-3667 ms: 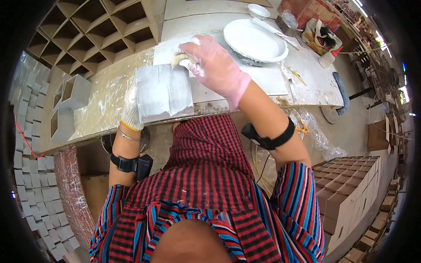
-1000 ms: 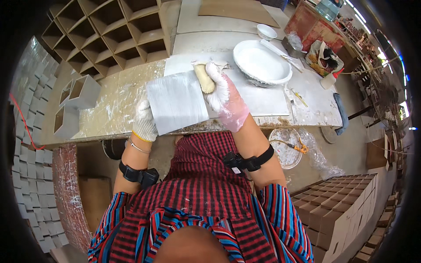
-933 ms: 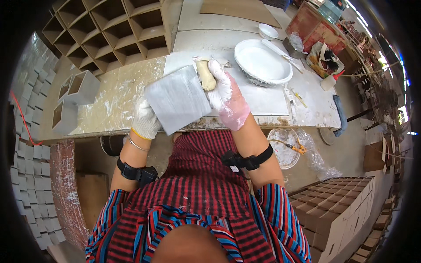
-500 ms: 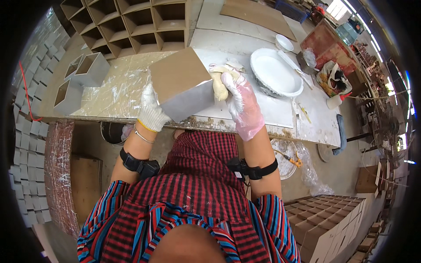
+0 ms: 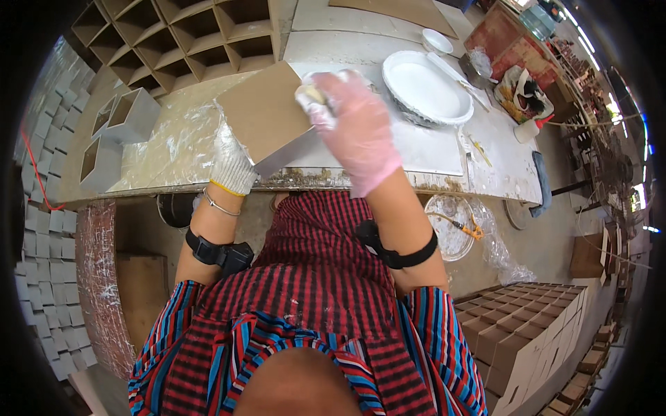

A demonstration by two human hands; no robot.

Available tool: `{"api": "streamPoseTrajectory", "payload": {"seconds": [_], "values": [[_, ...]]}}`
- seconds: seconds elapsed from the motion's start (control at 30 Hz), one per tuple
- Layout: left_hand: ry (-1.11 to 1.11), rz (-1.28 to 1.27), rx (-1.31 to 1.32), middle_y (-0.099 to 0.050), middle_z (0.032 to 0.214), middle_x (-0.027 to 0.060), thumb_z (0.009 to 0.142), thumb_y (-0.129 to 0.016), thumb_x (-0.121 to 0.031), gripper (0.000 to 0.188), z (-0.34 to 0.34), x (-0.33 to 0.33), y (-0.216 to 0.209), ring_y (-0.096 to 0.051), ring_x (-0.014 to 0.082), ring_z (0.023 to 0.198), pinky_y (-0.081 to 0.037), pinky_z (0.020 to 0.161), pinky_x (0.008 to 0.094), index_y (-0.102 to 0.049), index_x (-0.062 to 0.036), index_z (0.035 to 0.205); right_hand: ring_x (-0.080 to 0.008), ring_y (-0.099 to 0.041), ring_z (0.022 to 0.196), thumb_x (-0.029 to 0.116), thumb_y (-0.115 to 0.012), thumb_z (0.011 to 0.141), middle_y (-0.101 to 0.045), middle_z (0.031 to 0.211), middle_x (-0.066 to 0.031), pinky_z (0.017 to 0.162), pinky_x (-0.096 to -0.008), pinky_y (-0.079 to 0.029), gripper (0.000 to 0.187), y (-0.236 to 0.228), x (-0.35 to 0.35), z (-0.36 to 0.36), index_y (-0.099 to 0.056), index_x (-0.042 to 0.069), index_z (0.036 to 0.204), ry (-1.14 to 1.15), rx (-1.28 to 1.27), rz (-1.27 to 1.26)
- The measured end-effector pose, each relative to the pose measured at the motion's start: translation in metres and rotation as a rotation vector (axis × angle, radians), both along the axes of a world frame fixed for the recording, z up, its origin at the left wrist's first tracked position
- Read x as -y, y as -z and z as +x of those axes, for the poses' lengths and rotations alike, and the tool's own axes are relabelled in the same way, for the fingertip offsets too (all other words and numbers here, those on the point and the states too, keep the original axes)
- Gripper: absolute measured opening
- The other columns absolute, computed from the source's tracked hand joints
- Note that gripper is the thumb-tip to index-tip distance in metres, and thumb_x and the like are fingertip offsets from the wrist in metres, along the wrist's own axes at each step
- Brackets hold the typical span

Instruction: Applying a white finishing paste or adhesive to the surfaces of small rectangular boxes using an applicator pad.

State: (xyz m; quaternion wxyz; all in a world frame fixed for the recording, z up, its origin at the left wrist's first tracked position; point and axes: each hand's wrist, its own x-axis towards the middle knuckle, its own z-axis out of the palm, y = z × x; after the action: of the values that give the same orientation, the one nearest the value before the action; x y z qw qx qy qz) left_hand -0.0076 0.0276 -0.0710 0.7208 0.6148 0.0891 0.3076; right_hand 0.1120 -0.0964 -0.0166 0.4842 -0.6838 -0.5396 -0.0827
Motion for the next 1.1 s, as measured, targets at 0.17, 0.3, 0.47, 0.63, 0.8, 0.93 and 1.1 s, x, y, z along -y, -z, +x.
{"api": "streamPoseTrajectory", "payload": {"seconds": [0.17, 0.3, 0.47, 0.63, 0.8, 0.93, 1.1], "values": [[-0.115, 0.345, -0.077, -0.047, 0.122, 0.0143, 0.095, -0.032, -0.027, 0.04, 0.003, -0.002, 0.024, -0.05, 0.0245, 0.108, -0.043, 0.091, 0.0342, -0.037, -0.0033, 0.126, -0.0248, -0.06, 0.074, 0.015, -0.065, 0.077, -0.06, 0.087, -0.0125, 0.063, -0.0296, -0.049, 0.021, 0.006, -0.001, -0.057, -0.06, 0.008, 0.096, -0.12, 0.373, -0.011], [0.392, -0.761, 0.52, -0.044, 0.125, 0.0141, 0.095, -0.03, -0.031, 0.043, 0.027, -0.059, 0.111, -0.048, 0.0241, 0.111, -0.043, 0.093, 0.035, -0.034, -0.004, 0.129, -0.0224, -0.059, 0.068, 0.011, -0.062, 0.076, -0.058, 0.081, -0.0108, 0.057, -0.0303, -0.049, 0.018, 0.008, -0.005, -0.055, -0.059, 0.006, 0.093, -0.205, 0.399, 0.058], [-0.003, -0.606, 0.244, -0.044, 0.126, 0.0137, 0.095, -0.028, -0.041, 0.05, 0.009, 0.006, -0.017, -0.047, 0.0264, 0.112, -0.042, 0.094, 0.0384, -0.034, -0.005, 0.129, -0.0232, -0.059, 0.071, 0.007, -0.061, 0.079, -0.062, 0.086, -0.0112, 0.06, -0.0275, -0.048, 0.011, -0.025, 0.013, -0.023, -0.061, 0.006, 0.09, -0.453, -0.826, 0.184], [0.235, -0.059, 0.342, -0.044, 0.125, 0.0128, 0.096, -0.03, -0.035, 0.045, 0.016, -0.013, 0.018, -0.045, 0.0248, 0.114, -0.039, 0.096, 0.0368, -0.034, -0.0052, 0.129, -0.0274, -0.06, 0.076, 0.017, -0.064, 0.078, -0.062, 0.086, -0.0119, 0.067, -0.0341, -0.049, 0.018, 0.009, -0.011, -0.003, -0.061, 0.005, 0.091, -0.097, -0.042, 0.083], [0.463, -0.454, 0.629, -0.047, 0.119, 0.0122, 0.094, -0.032, -0.031, 0.039, 0.016, -0.022, 0.045, -0.048, 0.0231, 0.108, -0.041, 0.093, 0.0349, -0.039, -0.0054, 0.123, -0.0296, -0.059, 0.074, 0.012, -0.064, 0.073, -0.058, 0.084, -0.0135, 0.063, -0.0351, -0.049, 0.029, 0.02, -0.006, -0.045, -0.056, 0.007, 0.1, -0.125, 0.356, 0.07], [0.412, -0.553, 0.577, -0.048, 0.119, 0.0132, 0.094, -0.029, -0.04, 0.047, 0.009, -0.014, 0.022, -0.05, 0.0257, 0.106, -0.042, 0.092, 0.038, -0.039, -0.0053, 0.124, -0.0309, -0.058, 0.07, 0.016, -0.062, 0.077, -0.055, 0.084, -0.0147, 0.059, -0.0356, -0.048, 0.025, 0.021, -0.011, -0.018, -0.054, 0.006, 0.098, -0.092, 0.303, 0.118], [0.377, -0.793, 0.507, -0.043, 0.128, 0.0153, 0.094, -0.026, -0.044, 0.054, 0.009, -0.012, 0.014, -0.046, 0.0297, 0.114, -0.039, 0.097, 0.0419, -0.035, -0.0051, 0.129, -0.0345, -0.057, 0.077, 0.018, -0.064, 0.078, -0.057, 0.088, -0.0143, 0.066, -0.04, -0.047, 0.026, 0.026, -0.011, 0.028, -0.054, 0.006, 0.1, 0.101, 0.162, 0.035]]}}
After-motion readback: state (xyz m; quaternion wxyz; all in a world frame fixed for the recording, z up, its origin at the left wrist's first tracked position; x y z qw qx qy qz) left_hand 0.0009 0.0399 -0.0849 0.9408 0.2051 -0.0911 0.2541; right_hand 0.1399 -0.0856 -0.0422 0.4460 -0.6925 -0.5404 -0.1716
